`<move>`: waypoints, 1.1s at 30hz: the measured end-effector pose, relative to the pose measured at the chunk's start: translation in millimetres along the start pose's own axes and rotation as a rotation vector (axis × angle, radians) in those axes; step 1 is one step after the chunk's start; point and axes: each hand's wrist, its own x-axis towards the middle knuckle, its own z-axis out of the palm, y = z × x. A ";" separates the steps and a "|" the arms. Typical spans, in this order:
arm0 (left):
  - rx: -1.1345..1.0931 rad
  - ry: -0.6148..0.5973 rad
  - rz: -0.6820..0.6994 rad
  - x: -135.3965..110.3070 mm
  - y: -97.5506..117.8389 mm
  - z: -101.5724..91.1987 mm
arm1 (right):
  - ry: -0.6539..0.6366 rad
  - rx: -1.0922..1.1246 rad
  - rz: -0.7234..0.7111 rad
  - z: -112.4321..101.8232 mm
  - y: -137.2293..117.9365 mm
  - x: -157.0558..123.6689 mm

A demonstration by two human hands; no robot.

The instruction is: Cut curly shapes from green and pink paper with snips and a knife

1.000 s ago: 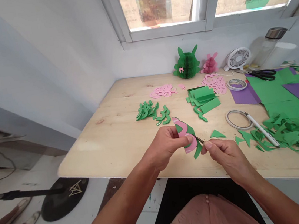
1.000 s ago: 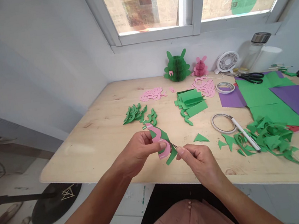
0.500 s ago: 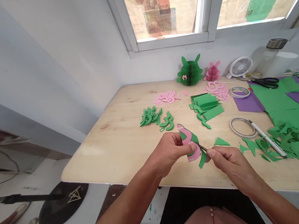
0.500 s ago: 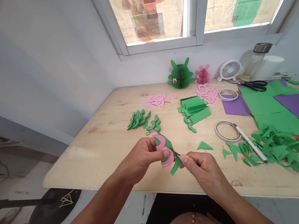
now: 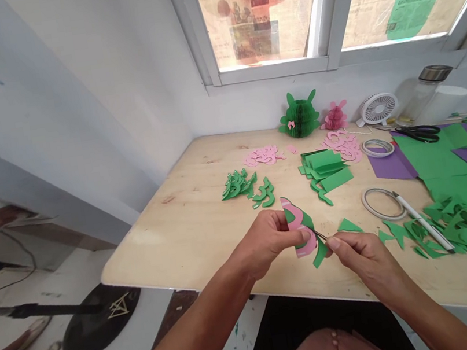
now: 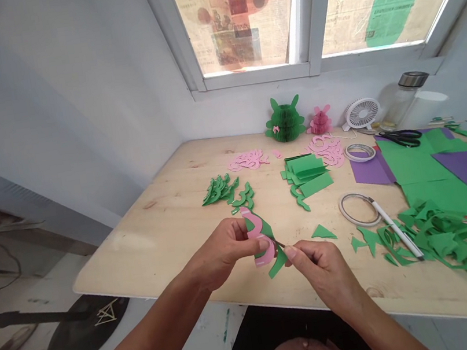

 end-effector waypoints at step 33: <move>0.027 -0.033 -0.022 5.7 -2.5 -0.6 | -0.017 -0.019 0.011 -2.5 -6.9 1.6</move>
